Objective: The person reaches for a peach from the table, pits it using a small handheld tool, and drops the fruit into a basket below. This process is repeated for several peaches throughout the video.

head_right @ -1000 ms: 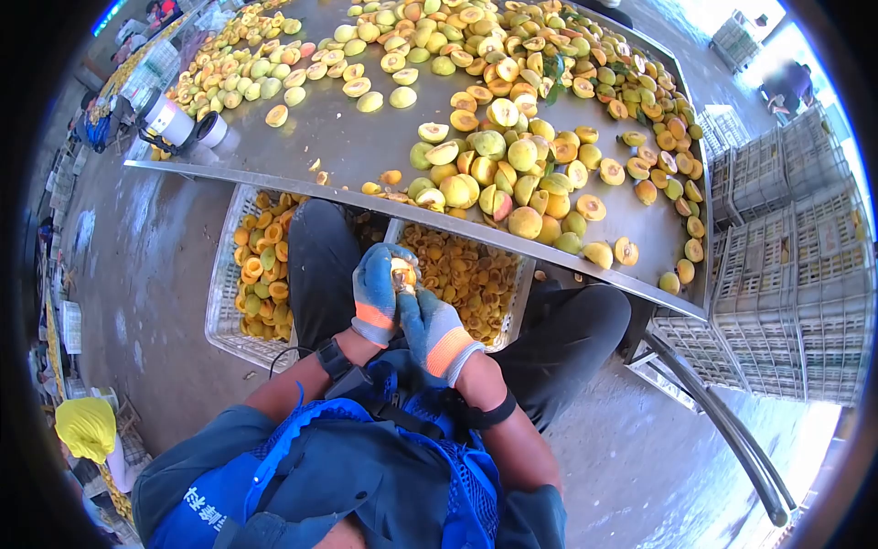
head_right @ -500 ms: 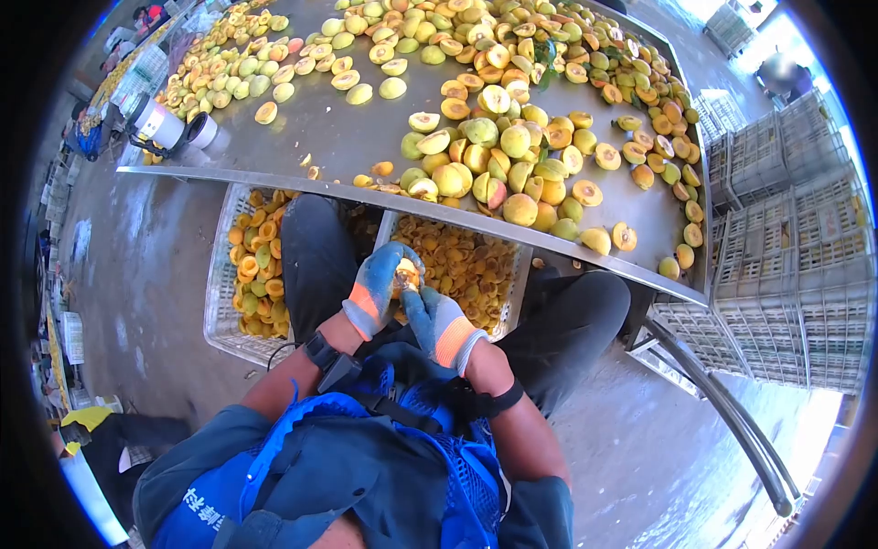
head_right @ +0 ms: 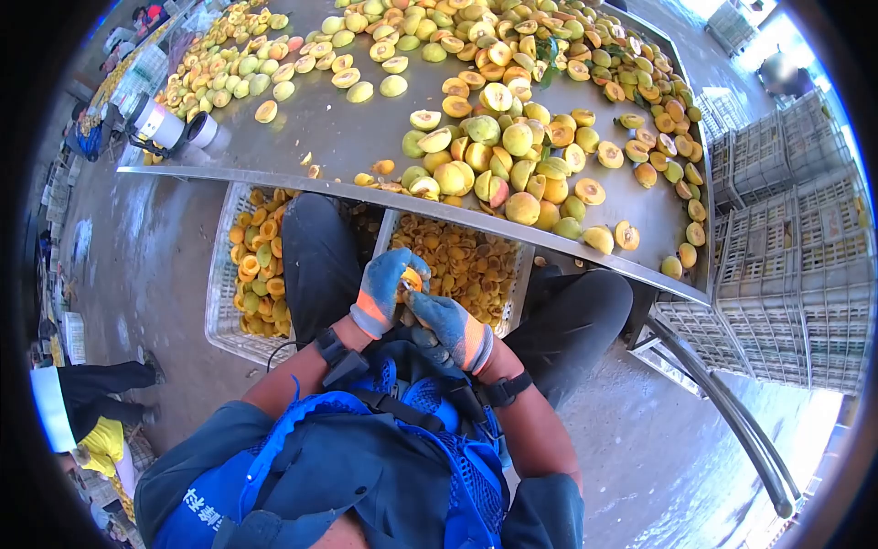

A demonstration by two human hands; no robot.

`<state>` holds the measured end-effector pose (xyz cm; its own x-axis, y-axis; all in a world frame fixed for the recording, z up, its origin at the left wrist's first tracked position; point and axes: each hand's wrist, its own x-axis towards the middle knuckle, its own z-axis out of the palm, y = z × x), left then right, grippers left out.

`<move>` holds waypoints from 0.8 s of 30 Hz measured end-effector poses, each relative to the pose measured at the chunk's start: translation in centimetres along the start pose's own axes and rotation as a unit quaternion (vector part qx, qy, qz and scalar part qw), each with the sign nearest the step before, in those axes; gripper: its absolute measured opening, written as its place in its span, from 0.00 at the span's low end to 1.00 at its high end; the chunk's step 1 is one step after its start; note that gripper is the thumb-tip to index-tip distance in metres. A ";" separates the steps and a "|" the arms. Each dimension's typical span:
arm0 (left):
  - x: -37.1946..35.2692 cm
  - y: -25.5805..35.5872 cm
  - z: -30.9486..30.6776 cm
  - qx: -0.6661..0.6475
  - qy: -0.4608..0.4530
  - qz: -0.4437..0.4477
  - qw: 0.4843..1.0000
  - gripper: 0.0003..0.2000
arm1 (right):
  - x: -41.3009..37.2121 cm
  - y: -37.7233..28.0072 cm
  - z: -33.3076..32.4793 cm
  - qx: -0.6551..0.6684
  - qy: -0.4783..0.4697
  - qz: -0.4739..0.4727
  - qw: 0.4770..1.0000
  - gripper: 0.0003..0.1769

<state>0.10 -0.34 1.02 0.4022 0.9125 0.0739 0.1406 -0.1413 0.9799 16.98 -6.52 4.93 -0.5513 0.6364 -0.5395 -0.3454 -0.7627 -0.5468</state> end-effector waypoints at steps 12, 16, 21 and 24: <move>-0.6 -2.8 1.0 -0.232 -0.009 -0.141 0.962 0.18 | 1.0 1.3 -0.6 -0.092 0.020 0.014 0.995 0.23; -0.8 -2.7 1.4 -0.475 0.042 -0.304 0.825 0.19 | 0.2 0.9 -1.0 -0.062 0.000 0.006 0.998 0.23; 0.2 -2.3 0.0 -0.480 0.050 -0.312 0.818 0.18 | -0.4 1.4 -0.5 -0.025 -0.044 0.005 0.999 0.23; 1.2 0.6 -3.9 -0.154 0.159 -0.083 0.972 0.16 | -1.5 0.9 0.1 -0.133 0.036 -0.081 0.987 0.22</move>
<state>-2.84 2.18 2.41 0.0902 0.9924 -0.0837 -0.1177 0.0941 0.9886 17.42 -8.18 5.25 -0.4462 0.7611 -0.4708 -0.2071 -0.5996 -0.7730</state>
